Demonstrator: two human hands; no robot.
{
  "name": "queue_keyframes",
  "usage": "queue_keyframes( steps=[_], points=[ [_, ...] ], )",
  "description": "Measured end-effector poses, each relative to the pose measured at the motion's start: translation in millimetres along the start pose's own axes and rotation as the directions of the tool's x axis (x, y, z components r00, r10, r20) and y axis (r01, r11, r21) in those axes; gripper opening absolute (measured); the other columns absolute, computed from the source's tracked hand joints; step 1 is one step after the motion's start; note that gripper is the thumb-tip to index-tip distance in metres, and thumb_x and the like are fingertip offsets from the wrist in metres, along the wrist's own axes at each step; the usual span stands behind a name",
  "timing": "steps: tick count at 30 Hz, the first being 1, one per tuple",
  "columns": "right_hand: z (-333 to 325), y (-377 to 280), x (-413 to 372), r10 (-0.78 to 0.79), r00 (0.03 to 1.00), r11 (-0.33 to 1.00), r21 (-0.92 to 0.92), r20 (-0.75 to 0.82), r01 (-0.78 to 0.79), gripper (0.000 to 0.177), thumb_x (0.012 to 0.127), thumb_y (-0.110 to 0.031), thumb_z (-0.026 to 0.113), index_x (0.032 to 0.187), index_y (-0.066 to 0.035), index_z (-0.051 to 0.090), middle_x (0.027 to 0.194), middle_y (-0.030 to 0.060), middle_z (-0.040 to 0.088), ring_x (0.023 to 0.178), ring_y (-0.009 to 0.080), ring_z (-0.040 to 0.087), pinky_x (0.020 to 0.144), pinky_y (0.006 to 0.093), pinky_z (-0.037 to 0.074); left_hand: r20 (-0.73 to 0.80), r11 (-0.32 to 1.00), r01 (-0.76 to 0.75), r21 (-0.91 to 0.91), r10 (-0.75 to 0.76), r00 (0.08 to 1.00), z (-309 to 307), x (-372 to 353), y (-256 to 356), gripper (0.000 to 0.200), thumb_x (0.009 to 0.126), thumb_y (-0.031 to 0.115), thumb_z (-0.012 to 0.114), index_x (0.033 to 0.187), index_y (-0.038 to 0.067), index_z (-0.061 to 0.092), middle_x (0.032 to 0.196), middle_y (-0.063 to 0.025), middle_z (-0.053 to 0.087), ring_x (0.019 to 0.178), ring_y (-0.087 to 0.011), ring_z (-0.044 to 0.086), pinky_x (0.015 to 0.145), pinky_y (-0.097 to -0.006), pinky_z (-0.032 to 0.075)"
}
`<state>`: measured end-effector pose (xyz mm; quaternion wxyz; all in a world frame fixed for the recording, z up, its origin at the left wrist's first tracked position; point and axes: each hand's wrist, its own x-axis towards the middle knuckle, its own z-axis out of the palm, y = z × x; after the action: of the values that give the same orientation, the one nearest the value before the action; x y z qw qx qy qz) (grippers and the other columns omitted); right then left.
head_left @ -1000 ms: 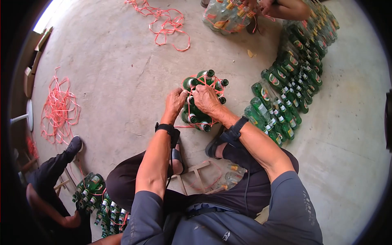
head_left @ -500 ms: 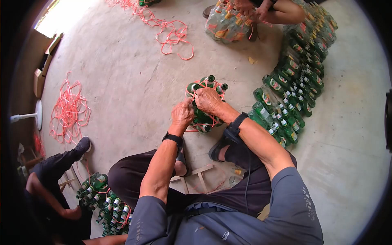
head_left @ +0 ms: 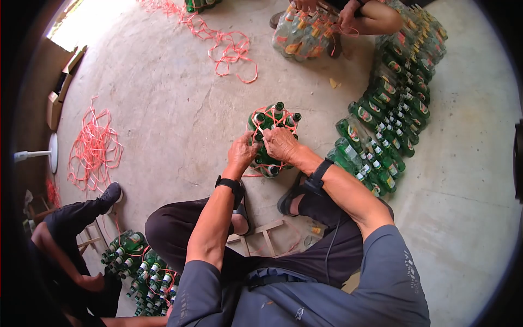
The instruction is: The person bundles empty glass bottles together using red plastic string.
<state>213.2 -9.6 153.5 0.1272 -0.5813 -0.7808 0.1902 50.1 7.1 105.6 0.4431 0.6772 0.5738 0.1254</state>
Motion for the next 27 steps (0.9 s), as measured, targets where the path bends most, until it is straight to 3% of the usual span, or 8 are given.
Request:
queue_keyframes(
  steps=[3, 5, 10, 12, 20, 22, 25, 27],
  points=[
    [1.3, -1.9, -2.2, -0.001, 1.000, 1.000, -0.030, 0.006, 0.001, 0.013, 0.080, -0.010, 0.055, 0.074, 0.002, 0.054, 0.059, 0.0230, 0.057, 0.056, 0.0414, 0.060, 0.052, 0.0492, 0.048, -0.145, 0.995, -0.053, 0.080, 0.065, 0.987, -5.2, -7.3, 0.5, 0.041, 0.077, 0.029, 0.065, 0.112, 0.007, 0.064, 0.094, -0.0173, 0.068, 0.087, -0.0331, 0.065, 0.077, -0.0440, 0.049],
    [4.3, -2.4, -2.7, 0.018, 1.000, 0.999, -0.042, -0.013, -0.018, 0.015, 0.081, -0.011, 0.056, 0.073, 0.001, 0.053, 0.059, 0.0233, 0.057, 0.056, 0.0414, 0.060, 0.052, 0.0493, 0.048, -0.474, 0.988, -0.152, 0.022, 0.144, 0.869, -7.3, -12.2, 4.3, 0.033, 0.076, 0.021, 0.064, 0.104, 0.003, 0.067, 0.087, -0.0155, 0.069, 0.081, -0.0278, 0.066, 0.075, -0.0398, 0.050],
    [1.5, -1.1, -3.3, 0.073, 0.995, 0.997, 0.037, -0.064, -0.070, 0.017, 0.081, -0.014, 0.057, 0.071, 0.000, 0.055, 0.060, 0.0239, 0.058, 0.059, 0.0418, 0.061, 0.054, 0.0494, 0.049, -0.495, 0.987, -0.145, -0.071, 0.091, 0.864, -16.4, -34.3, 25.0, 0.017, 0.079, 0.012, 0.060, 0.088, 0.002, 0.071, 0.077, -0.0127, 0.070, 0.073, -0.0243, 0.066, 0.072, -0.0338, 0.051],
    [-0.4, 4.8, -4.5, 0.102, 0.994, 0.994, 0.046, -0.041, -0.100, 0.019, 0.082, -0.014, 0.057, 0.070, 0.000, 0.056, 0.060, 0.0239, 0.058, 0.060, 0.0428, 0.061, 0.057, 0.0493, 0.049, -0.528, 0.967, -0.091, -0.237, -0.050, 0.848, -16.8, -29.2, 23.8, 0.017, 0.079, 0.012, 0.060, 0.089, 0.004, 0.071, 0.077, -0.0110, 0.069, 0.073, -0.0277, 0.066, 0.072, -0.0369, 0.052],
    [-6.6, 15.1, -5.9, 0.193, 0.981, 0.951, 0.239, 0.026, -0.194, 0.022, 0.083, -0.013, 0.053, 0.067, 0.003, 0.056, 0.063, 0.0256, 0.057, 0.063, 0.0418, 0.061, 0.060, 0.0482, 0.048, -0.520, 0.982, -0.088, -0.164, -0.010, 0.854, -9.1, -31.9, 15.9, 0.015, 0.083, 0.013, 0.061, 0.089, 0.004, 0.070, 0.078, -0.0122, 0.070, 0.071, -0.0238, 0.067, 0.067, -0.0343, 0.051],
    [-5.4, 22.5, -1.2, 0.108, 0.993, 0.952, 0.283, 0.037, -0.114, 0.023, 0.081, -0.012, 0.052, 0.064, 0.003, 0.055, 0.059, 0.0222, 0.058, 0.054, 0.0335, 0.062, 0.053, 0.0425, 0.049, -0.520, 0.953, -0.274, 0.129, 0.300, 0.800, -12.0, -30.7, 20.4, 0.016, 0.083, 0.018, 0.063, 0.091, 0.007, 0.071, 0.076, -0.0126, 0.068, 0.072, -0.0278, 0.067, 0.066, -0.0371, 0.051],
    [-30.6, 19.5, 4.4, 0.271, 0.912, 0.818, 0.426, 0.307, -0.387, 0.025, 0.081, -0.013, 0.053, 0.062, 0.003, 0.055, 0.055, 0.0149, 0.059, 0.045, 0.0212, 0.060, 0.045, 0.0344, 0.047, -0.338, 0.942, -0.279, 0.186, 0.328, 0.882, -10.8, -38.9, 47.4, 0.016, 0.083, 0.023, 0.063, 0.093, 0.013, 0.071, 0.072, -0.0139, 0.066, 0.070, -0.0323, 0.065, 0.063, -0.0408, 0.051],
    [-38.9, 17.9, 7.2, 0.278, 0.893, 0.769, 0.475, 0.353, -0.427, 0.025, 0.081, -0.013, 0.052, 0.061, 0.003, 0.055, 0.054, 0.0111, 0.058, 0.043, 0.0171, 0.058, 0.043, 0.0315, 0.046, -0.259, 0.958, -0.225, 0.175, 0.266, 0.928, -7.1, -36.3, 52.6, 0.015, 0.083, 0.022, 0.061, 0.092, 0.015, 0.071, 0.072, -0.0147, 0.066, 0.069, -0.0343, 0.065, 0.062, -0.0441, 0.051]
  ],
)
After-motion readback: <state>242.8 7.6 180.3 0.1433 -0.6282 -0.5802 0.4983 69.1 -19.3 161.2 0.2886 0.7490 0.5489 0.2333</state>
